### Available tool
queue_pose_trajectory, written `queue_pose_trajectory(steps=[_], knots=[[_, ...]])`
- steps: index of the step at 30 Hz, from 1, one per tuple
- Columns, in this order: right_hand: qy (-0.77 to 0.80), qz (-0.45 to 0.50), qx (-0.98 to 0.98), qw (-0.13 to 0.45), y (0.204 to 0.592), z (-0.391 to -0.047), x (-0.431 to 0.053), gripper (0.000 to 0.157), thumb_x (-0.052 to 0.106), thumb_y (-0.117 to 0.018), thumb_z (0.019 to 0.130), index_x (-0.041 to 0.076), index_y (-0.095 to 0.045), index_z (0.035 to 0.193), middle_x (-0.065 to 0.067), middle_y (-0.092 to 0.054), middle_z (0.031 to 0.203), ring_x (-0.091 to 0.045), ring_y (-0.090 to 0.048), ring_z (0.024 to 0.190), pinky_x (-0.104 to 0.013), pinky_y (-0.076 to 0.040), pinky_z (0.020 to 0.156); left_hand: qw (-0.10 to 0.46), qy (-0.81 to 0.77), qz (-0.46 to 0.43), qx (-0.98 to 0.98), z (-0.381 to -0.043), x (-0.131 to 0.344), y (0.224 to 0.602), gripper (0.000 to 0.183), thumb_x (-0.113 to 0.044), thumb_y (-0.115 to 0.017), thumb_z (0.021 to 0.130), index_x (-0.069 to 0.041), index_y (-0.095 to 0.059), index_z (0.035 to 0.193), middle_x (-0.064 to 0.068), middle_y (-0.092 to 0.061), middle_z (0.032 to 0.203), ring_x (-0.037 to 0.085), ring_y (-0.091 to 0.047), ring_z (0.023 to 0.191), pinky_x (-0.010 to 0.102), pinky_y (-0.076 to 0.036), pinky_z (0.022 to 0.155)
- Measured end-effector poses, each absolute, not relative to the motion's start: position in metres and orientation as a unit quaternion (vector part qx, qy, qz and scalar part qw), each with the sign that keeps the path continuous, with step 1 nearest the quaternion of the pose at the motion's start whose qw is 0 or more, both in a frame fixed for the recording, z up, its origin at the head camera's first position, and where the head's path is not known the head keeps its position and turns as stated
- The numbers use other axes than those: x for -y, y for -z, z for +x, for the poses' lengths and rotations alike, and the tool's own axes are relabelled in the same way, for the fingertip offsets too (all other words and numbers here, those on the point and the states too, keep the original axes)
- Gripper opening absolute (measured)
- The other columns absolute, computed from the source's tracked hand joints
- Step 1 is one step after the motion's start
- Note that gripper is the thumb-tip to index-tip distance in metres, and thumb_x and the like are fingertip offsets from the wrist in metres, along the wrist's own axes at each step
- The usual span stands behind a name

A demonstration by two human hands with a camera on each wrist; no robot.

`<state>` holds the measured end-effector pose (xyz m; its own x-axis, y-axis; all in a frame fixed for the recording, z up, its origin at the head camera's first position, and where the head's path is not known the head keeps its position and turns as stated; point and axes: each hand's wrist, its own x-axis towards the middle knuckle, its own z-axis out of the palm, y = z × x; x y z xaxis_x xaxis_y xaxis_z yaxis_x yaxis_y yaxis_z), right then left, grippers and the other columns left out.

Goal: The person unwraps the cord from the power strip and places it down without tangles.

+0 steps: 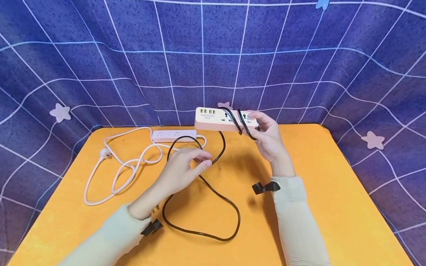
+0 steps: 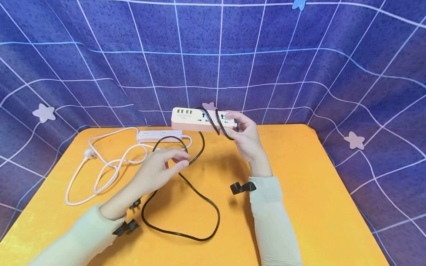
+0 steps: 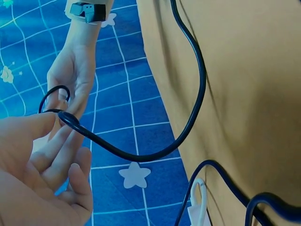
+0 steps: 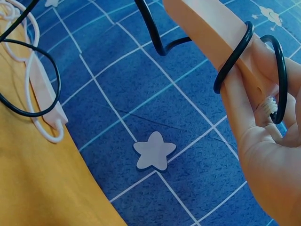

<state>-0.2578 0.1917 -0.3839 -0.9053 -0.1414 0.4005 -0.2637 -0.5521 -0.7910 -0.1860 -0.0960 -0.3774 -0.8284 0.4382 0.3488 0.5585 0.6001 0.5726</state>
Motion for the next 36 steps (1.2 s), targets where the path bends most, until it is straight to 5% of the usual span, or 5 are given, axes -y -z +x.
queue_pose_trajectory(steps=[12, 27, 36], knots=[[-0.851, 0.222, 0.475, 0.036, 0.385, -0.258, -0.193, 0.029, -0.007, -0.083, 0.087, 0.013, -0.077, 0.107, -0.009, -0.065, 0.13, -0.02, -0.07, 0.102, -0.028, -0.062, 0.084, 0.057, 0.342, -0.276, 0.896, -0.187, 0.091, 0.378, 0.015, -0.035, -0.073, 0.102, -0.027, -0.082, 0.11, -0.018, -0.075, 0.091, 0.004, -0.063, 0.08, 0.03, -0.047, 0.07], [-0.85, 0.217, 0.478, 0.036, 0.384, -0.257, -0.192, 0.033, -0.013, -0.078, 0.088, 0.013, -0.077, 0.107, -0.008, -0.065, 0.128, -0.019, -0.069, 0.1, -0.026, -0.062, 0.081, 0.008, 0.359, -0.277, 0.891, -0.199, 0.094, 0.385, 0.019, -0.033, -0.072, 0.102, -0.021, -0.083, 0.112, -0.018, -0.075, 0.09, 0.004, -0.067, 0.085, 0.039, -0.055, 0.08], [-0.85, 0.23, 0.473, 0.025, 0.384, -0.257, -0.192, 0.036, -0.017, -0.075, 0.087, 0.012, -0.077, 0.108, -0.008, -0.067, 0.126, -0.02, -0.073, 0.097, -0.03, -0.063, 0.085, -0.014, 0.395, -0.241, 0.887, -0.208, 0.102, 0.39, 0.02, -0.038, -0.071, 0.103, -0.023, -0.082, 0.111, -0.016, -0.076, 0.087, 0.008, -0.068, 0.086, 0.033, -0.052, 0.075]])
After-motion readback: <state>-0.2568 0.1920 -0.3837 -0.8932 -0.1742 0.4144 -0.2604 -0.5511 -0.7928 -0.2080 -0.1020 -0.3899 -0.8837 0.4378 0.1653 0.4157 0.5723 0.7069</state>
